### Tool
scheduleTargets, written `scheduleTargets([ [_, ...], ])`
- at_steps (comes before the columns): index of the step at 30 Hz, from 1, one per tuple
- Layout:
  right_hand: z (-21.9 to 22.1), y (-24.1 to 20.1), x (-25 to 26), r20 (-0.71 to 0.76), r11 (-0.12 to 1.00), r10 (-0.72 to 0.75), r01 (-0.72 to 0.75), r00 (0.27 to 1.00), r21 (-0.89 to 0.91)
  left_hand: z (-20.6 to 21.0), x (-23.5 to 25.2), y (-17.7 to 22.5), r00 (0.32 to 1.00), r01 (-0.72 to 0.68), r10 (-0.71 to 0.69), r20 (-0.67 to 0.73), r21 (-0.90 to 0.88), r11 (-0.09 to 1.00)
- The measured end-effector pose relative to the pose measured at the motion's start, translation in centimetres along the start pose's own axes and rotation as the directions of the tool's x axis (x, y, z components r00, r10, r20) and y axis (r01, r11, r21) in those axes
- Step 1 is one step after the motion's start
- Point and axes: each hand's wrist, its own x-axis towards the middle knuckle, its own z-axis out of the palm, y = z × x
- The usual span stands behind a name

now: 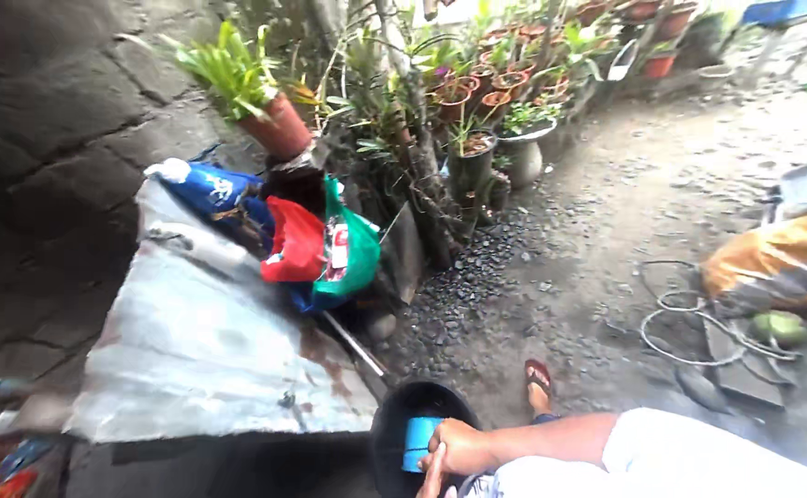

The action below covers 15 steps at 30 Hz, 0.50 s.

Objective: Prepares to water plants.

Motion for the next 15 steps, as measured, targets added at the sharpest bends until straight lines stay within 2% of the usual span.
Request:
scheduleTargets([
  [3,-5.9,3.4,-3.4,-0.101,0.998,0.0,0.007,0.995,0.069,2.4,6.0,4.4,0.989,-0.124,0.124,0.081,-0.007,0.992],
  [5,-9.5,6.8,-4.8,-0.191,0.995,-0.021,0.038,0.981,0.087,4.4,10.3,7.1,0.981,-0.131,0.132,0.141,-0.01,0.991],
  [9,-17.5,12.5,-9.0,-0.291,0.989,0.05,-0.006,0.955,0.151,9.8,18.5,12.6,0.963,-0.175,0.174,0.203,-0.015,0.984],
  [15,-24.7,19.0,-15.9,-0.458,0.959,0.166,-0.036,0.874,0.28,16.0,27.9,18.2,0.861,-0.332,0.283,0.423,0.045,0.942],
])
